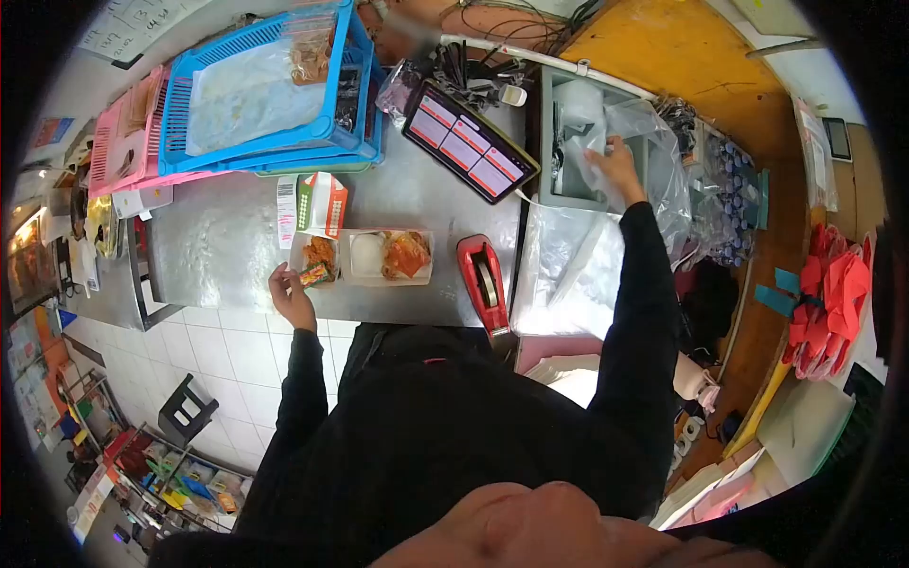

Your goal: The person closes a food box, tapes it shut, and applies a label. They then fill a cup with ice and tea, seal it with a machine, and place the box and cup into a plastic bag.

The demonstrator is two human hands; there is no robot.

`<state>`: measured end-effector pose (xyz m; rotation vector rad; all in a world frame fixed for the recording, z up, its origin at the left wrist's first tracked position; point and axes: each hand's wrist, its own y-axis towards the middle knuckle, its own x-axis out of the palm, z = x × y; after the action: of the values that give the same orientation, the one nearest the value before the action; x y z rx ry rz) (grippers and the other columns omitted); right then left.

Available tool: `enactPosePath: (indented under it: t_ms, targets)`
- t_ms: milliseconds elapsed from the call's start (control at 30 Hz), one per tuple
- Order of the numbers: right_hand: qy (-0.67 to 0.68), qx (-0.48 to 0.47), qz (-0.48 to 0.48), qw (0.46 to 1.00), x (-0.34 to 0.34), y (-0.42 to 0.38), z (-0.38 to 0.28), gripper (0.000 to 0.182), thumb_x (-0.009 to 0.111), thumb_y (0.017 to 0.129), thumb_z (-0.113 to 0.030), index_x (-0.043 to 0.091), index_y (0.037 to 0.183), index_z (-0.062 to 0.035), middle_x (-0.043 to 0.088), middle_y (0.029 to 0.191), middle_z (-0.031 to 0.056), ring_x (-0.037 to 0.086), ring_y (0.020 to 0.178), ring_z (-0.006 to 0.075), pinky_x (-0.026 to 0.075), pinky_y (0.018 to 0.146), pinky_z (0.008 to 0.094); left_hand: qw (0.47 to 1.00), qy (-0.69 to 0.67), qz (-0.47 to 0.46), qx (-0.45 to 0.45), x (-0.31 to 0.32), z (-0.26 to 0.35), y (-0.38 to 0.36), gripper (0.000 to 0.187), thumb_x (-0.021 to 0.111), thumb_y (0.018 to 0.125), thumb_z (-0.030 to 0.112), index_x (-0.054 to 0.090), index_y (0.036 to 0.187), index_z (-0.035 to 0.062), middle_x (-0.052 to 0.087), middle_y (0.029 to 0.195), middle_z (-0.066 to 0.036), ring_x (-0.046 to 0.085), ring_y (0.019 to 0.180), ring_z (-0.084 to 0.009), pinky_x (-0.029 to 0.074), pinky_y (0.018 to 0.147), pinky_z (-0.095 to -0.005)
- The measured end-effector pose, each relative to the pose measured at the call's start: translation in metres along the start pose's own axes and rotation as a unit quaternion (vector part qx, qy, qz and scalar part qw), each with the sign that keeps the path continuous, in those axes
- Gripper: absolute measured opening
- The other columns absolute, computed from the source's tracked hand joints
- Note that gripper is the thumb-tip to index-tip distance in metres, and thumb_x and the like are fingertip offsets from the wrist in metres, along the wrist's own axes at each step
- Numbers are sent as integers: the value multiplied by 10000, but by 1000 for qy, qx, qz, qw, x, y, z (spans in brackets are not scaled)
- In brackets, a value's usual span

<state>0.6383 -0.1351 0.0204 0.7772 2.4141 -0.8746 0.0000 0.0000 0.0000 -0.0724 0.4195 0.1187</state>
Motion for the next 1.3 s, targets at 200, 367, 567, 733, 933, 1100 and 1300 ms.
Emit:
enactPosePath:
  t_ms: [200,367,567,733,933,1100,1300]
  targets:
    - [192,-99,61,975,-14,25,64,279,722,775,-235,597,916,-29,600,842,97,559,779,180,457,648,318,1000,14,5,0,-16,6,1,221,571,886,108,562,1102,59,544,892,-1,500,761,-87,431,636,-229]
    - [-471,-311,277,778,13,21,45,174,556,796,-120,635,881,10,625,748,187,633,721,257,473,661,365,999,36,29,0,-25,8,0,215,572,887,93,579,1101,67,552,903,-3,523,762,-87,490,626,-240]
    - [-349,-55,-80,932,-27,49,53,259,559,807,-188,652,964,-4,640,1005,230,626,917,379,481,794,436,1000,3,4,22,-30,7,8,167,575,885,80,600,1050,71,536,892,1,518,761,-83,454,619,-225]
    - [-342,-149,120,920,-31,-34,-19,314,626,799,-210,632,1068,-48,648,1033,184,636,925,323,487,805,388,964,121,-128,197,-12,40,29,395,666,787,86,550,1164,74,535,1081,-83,559,886,-222,472,754,-315]
    - [-151,-298,-42,941,158,-195,-164,540,718,763,-287,543,1236,-96,566,1229,137,608,1011,295,473,839,365,870,183,-318,328,51,68,63,312,609,828,165,610,1133,100,626,1084,-131,596,974,-306,476,832,-379]
    - [-1,-223,-83,971,258,-243,-125,231,569,893,-199,647,1069,-72,669,961,133,625,903,291,473,793,350,860,131,-406,282,25,46,49,235,518,894,198,644,1079,128,659,997,-123,625,876,-305,492,785,-386]
    - [14,-161,60,985,307,-294,-90,214,501,939,-149,661,1008,-25,669,993,115,615,963,227,450,868,309,859,116,-381,323,-20,21,-2,234,582,852,250,653,1054,158,635,939,-35,598,887,-235,455,768,-373]
